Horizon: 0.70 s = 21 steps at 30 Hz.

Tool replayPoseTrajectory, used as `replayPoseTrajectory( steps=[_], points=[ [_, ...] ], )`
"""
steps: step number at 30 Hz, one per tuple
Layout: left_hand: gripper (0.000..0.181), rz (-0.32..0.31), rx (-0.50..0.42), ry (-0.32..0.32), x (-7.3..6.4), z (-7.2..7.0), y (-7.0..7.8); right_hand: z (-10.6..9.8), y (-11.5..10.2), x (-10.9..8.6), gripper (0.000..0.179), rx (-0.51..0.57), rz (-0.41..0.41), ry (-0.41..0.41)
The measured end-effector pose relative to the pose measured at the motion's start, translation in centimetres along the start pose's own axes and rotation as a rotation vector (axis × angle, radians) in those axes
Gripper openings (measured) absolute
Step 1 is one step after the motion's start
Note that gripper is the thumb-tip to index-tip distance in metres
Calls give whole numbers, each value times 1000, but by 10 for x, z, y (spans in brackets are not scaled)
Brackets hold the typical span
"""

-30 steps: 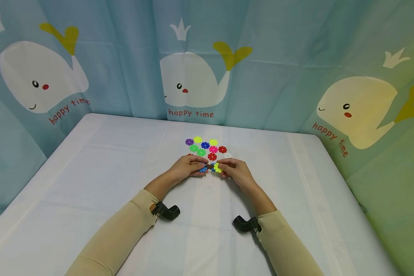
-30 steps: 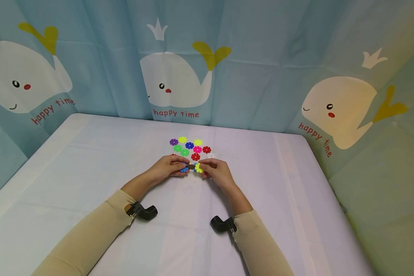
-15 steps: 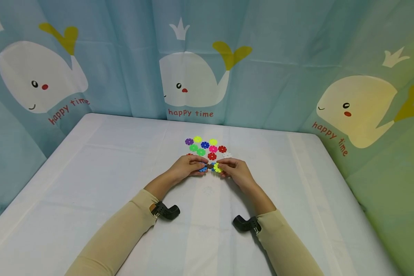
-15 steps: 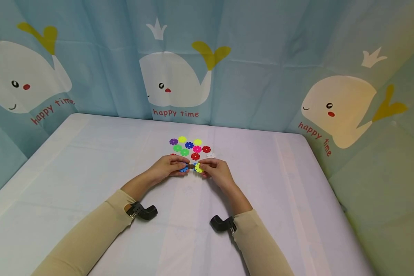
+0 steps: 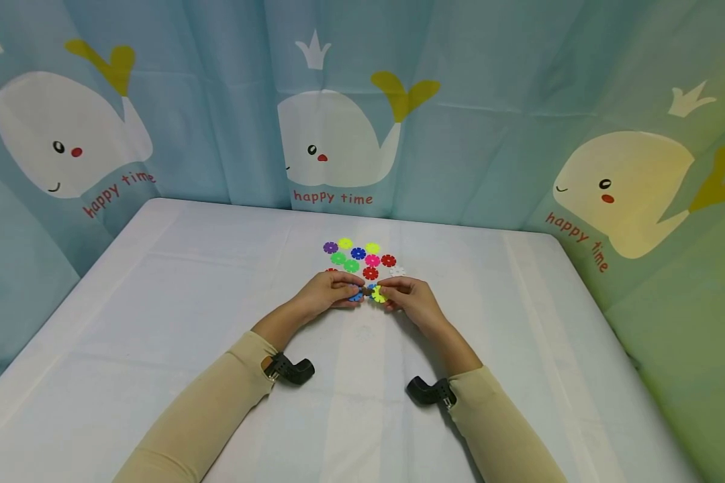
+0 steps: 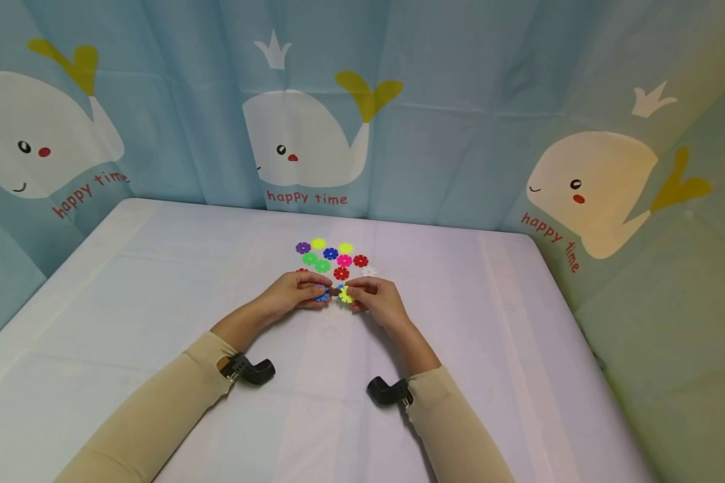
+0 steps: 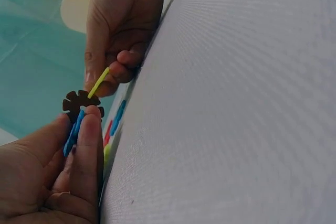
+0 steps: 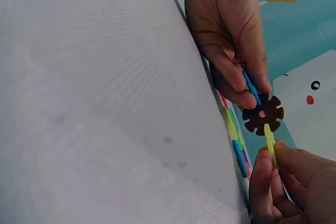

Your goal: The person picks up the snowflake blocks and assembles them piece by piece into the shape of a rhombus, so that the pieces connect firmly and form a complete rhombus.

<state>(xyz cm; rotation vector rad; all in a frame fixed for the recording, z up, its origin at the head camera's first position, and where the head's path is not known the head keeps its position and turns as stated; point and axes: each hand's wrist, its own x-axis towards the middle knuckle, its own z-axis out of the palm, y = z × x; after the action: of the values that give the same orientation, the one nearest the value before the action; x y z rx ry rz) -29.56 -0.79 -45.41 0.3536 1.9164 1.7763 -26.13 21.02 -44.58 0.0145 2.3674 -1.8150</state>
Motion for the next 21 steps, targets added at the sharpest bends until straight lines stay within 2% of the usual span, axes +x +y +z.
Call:
replayPoseTrajectory(
  steps=[14,21],
  points=[
    [33,-35,33,-48,0,1,2,-1,2,0,29,34,-51,-18],
    [34,-25,34,-56,0,0,1,0,3,0,28,36,-69,-34]
  ],
)
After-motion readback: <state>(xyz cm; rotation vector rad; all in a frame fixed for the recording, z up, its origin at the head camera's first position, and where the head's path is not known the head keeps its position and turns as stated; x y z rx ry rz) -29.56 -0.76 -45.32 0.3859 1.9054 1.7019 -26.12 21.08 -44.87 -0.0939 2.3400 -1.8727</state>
